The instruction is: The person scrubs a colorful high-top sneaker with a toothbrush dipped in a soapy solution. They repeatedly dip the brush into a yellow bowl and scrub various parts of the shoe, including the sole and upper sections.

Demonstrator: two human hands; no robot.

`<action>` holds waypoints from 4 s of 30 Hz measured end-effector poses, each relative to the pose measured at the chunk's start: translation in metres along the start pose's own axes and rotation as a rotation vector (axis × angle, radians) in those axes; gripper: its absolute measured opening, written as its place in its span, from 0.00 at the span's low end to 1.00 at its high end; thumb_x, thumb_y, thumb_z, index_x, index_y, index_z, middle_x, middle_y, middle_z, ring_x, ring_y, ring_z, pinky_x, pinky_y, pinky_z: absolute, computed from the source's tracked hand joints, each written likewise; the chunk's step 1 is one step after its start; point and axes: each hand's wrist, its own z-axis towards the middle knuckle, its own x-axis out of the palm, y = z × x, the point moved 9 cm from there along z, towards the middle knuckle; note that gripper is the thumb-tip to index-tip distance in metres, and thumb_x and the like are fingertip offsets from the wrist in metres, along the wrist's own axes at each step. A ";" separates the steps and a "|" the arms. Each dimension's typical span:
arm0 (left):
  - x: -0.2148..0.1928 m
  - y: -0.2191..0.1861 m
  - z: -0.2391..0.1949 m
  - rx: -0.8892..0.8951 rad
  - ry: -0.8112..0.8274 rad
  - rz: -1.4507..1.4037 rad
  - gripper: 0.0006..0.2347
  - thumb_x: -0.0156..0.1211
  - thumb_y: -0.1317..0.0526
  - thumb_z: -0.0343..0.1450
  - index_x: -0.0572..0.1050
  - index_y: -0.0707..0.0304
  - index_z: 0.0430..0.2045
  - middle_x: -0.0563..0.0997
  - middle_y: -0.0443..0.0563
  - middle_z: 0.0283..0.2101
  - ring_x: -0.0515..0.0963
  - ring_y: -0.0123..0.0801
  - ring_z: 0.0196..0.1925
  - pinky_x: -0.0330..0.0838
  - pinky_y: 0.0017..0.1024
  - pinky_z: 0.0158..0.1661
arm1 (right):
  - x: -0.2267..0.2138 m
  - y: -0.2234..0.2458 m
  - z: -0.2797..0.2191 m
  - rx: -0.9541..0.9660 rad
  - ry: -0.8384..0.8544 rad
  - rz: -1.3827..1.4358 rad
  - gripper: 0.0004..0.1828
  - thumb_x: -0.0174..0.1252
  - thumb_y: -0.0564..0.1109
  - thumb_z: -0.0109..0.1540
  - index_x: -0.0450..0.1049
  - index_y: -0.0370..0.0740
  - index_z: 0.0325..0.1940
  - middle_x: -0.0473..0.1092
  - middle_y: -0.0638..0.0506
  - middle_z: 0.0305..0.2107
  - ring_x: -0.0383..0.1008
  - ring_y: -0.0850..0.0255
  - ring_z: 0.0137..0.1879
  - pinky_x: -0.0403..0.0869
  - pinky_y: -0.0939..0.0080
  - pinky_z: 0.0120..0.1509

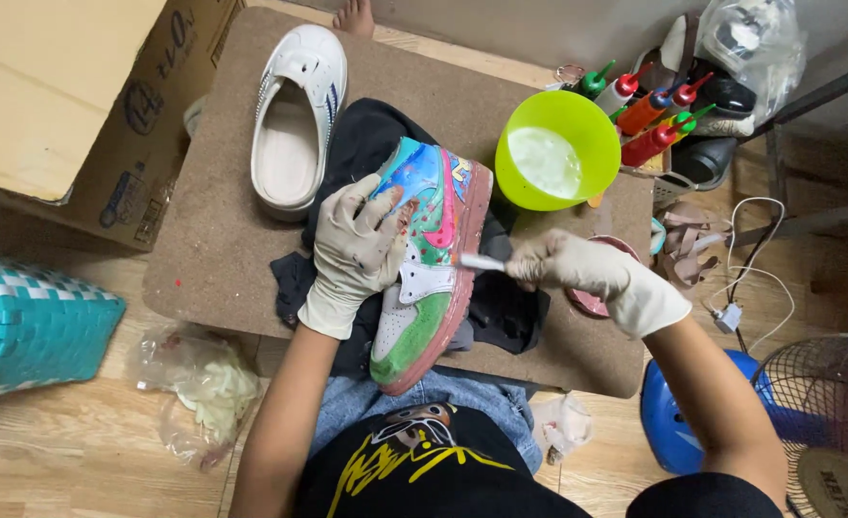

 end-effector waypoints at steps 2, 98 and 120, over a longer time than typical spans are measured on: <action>-0.003 -0.006 0.002 0.052 -0.001 -0.004 0.09 0.62 0.62 0.67 0.79 0.66 0.36 0.77 0.53 0.56 0.73 0.49 0.61 0.68 0.47 0.58 | -0.005 -0.002 0.001 -0.064 -0.028 0.083 0.16 0.64 0.55 0.60 0.82 0.41 0.41 0.76 0.59 0.28 0.71 0.71 0.36 0.72 0.68 0.43; 0.059 0.123 -0.071 -0.861 -0.097 -1.205 0.15 0.51 0.53 0.77 0.70 0.61 0.22 0.66 0.37 0.26 0.62 0.17 0.29 0.54 0.21 0.30 | 0.035 0.128 -0.049 -0.149 -0.241 -0.537 0.20 0.68 0.62 0.55 0.87 0.50 0.44 0.81 0.47 0.34 0.79 0.55 0.40 0.75 0.57 0.46; 0.026 0.186 -0.079 -0.835 -0.639 -1.436 0.09 0.58 0.57 0.76 0.75 0.63 0.31 0.74 0.42 0.33 0.72 0.23 0.36 0.69 0.26 0.41 | -0.011 0.173 -0.038 -0.394 -0.595 -0.590 0.15 0.67 0.57 0.60 0.85 0.50 0.45 0.77 0.43 0.30 0.79 0.49 0.34 0.76 0.54 0.41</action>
